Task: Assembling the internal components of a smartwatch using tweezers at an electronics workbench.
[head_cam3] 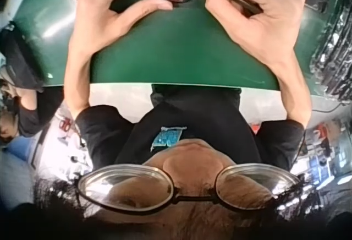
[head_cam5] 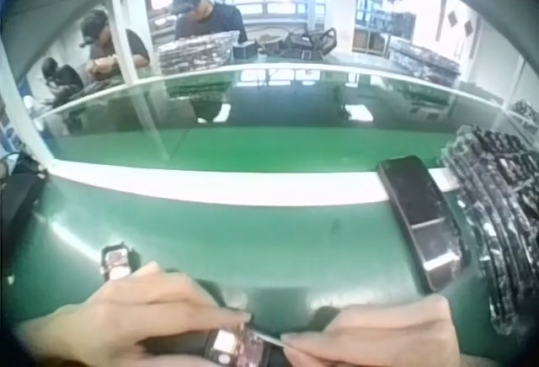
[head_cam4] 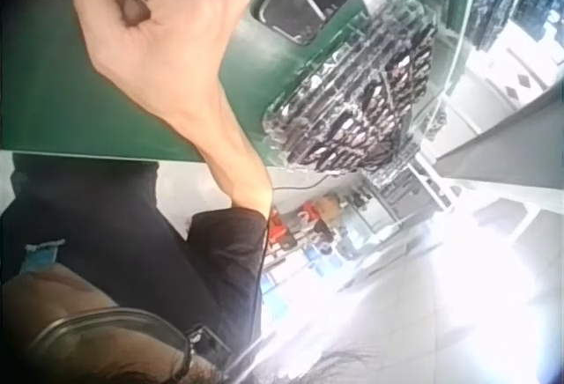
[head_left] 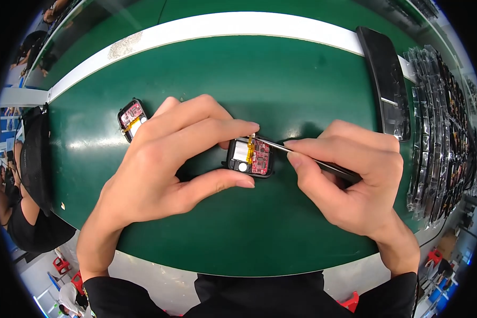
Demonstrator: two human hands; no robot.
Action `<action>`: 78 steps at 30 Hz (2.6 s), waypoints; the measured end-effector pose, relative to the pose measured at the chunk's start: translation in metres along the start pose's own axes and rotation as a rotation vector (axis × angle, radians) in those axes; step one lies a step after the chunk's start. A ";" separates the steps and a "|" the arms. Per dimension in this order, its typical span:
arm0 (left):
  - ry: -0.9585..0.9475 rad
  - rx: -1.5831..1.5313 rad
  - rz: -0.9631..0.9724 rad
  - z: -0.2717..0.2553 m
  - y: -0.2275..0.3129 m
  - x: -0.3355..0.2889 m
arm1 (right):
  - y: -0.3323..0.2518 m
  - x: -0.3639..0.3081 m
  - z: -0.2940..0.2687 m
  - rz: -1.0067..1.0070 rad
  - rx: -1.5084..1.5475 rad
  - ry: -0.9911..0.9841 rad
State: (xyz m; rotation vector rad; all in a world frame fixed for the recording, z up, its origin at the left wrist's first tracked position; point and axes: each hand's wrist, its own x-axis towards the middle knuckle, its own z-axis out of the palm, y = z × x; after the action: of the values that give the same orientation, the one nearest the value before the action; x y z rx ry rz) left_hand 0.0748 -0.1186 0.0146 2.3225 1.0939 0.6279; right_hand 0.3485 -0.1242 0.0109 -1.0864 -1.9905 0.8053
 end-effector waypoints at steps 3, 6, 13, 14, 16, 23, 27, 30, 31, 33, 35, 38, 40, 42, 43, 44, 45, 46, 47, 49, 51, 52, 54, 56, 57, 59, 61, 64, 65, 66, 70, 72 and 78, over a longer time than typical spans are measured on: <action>0.009 0.001 0.002 0.001 0.000 0.001 | 0.002 0.000 -0.001 -0.008 0.014 -0.015; 0.008 0.001 0.012 0.000 -0.001 0.002 | 0.003 0.000 -0.001 -0.024 0.025 0.006; 0.013 -0.009 -0.037 -0.001 -0.001 0.002 | 0.005 -0.003 -0.001 -0.136 -0.058 0.062; 0.012 -0.009 -0.037 -0.001 -0.001 0.002 | 0.005 -0.004 0.001 -0.182 -0.102 0.084; 0.018 -0.002 -0.026 -0.001 0.000 0.003 | 0.007 -0.005 0.003 -0.194 -0.112 0.087; 0.002 0.002 -0.021 -0.003 -0.002 0.004 | 0.011 -0.005 0.007 -0.273 -0.143 0.109; -0.018 -0.076 0.009 -0.005 -0.011 0.004 | 0.006 -0.002 0.003 -0.208 -0.094 0.062; -0.029 -0.144 0.040 -0.007 -0.016 0.005 | 0.004 -0.001 -0.002 -0.119 -0.017 0.002; -0.032 -0.172 0.056 -0.007 -0.017 0.005 | 0.004 0.000 -0.003 -0.089 0.004 -0.015; -0.042 -0.166 0.067 -0.008 -0.019 0.005 | 0.004 0.000 -0.005 -0.060 0.027 -0.032; -0.051 -0.162 0.081 -0.008 -0.020 0.005 | 0.004 0.000 -0.006 -0.046 0.016 -0.061; -0.053 -0.171 0.085 -0.008 -0.021 0.004 | 0.006 0.000 -0.006 -0.066 0.012 -0.076; -0.052 -0.144 0.106 -0.008 -0.020 0.004 | 0.006 0.000 -0.006 -0.062 0.012 -0.086; -0.055 -0.119 0.129 -0.008 -0.020 0.005 | 0.006 0.000 -0.006 -0.056 0.013 -0.096; -0.058 -0.094 0.153 -0.008 -0.020 0.006 | 0.006 0.000 -0.006 -0.057 0.005 -0.097; -0.059 -0.095 0.151 -0.007 -0.019 0.006 | 0.006 -0.001 -0.005 -0.057 -0.003 -0.099; -0.057 -0.106 0.126 -0.007 -0.016 0.007 | 0.007 -0.001 -0.005 -0.056 0.000 -0.098; -0.055 -0.117 0.102 -0.007 -0.015 0.007 | 0.007 0.000 -0.005 -0.058 0.001 -0.095; -0.058 -0.116 0.101 -0.006 -0.017 0.007 | 0.007 -0.001 -0.004 -0.059 0.003 -0.092; -0.048 -0.045 0.233 -0.007 -0.020 0.007 | 0.005 -0.001 -0.003 -0.057 0.005 -0.088; -0.068 -0.026 0.206 -0.011 -0.015 0.006 | 0.004 -0.001 -0.002 -0.056 0.006 -0.086; -0.085 -0.009 0.178 -0.012 -0.013 0.006 | 0.005 -0.001 -0.002 -0.057 0.011 -0.072; -0.070 -0.005 0.200 -0.010 -0.016 0.007 | 0.006 -0.002 -0.001 -0.058 0.014 -0.058; -0.054 -0.004 0.222 -0.008 -0.016 0.007 | 0.007 -0.003 0.000 -0.070 0.016 -0.053; -0.057 -0.014 0.200 -0.008 -0.015 0.008 | 0.007 -0.003 -0.001 -0.072 0.015 -0.050; -0.060 -0.022 0.182 -0.007 -0.013 0.009 | 0.007 -0.003 -0.002 -0.111 -0.003 -0.057; -0.048 -0.017 0.178 -0.008 -0.014 0.007 | 0.008 -0.003 0.000 -0.126 0.003 -0.042; -0.052 -0.032 0.144 -0.010 -0.011 0.004 | 0.006 -0.003 -0.002 -0.109 0.029 -0.024; -0.051 -0.029 0.147 -0.011 -0.010 0.004 | 0.005 -0.003 -0.004 -0.078 0.050 -0.020; -0.060 -0.016 0.124 -0.010 -0.009 0.005 | 0.006 -0.003 -0.005 -0.080 0.048 -0.020; -0.072 0.014 0.101 -0.008 -0.006 0.009 | 0.005 -0.003 -0.008 -0.080 0.065 -0.026; -0.072 0.009 0.111 -0.007 -0.007 0.008 | 0.004 -0.003 -0.008 -0.066 0.067 -0.043; -0.102 -0.008 0.109 -0.008 -0.005 0.007 | 0.006 -0.002 -0.005 -0.003 0.121 0.009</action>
State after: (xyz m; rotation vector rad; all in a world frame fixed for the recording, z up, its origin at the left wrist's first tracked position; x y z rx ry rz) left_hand 0.0714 -0.1088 0.0194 2.3915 0.9228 0.5460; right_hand 0.3556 -0.1221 0.0083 -1.0147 -1.9102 0.9052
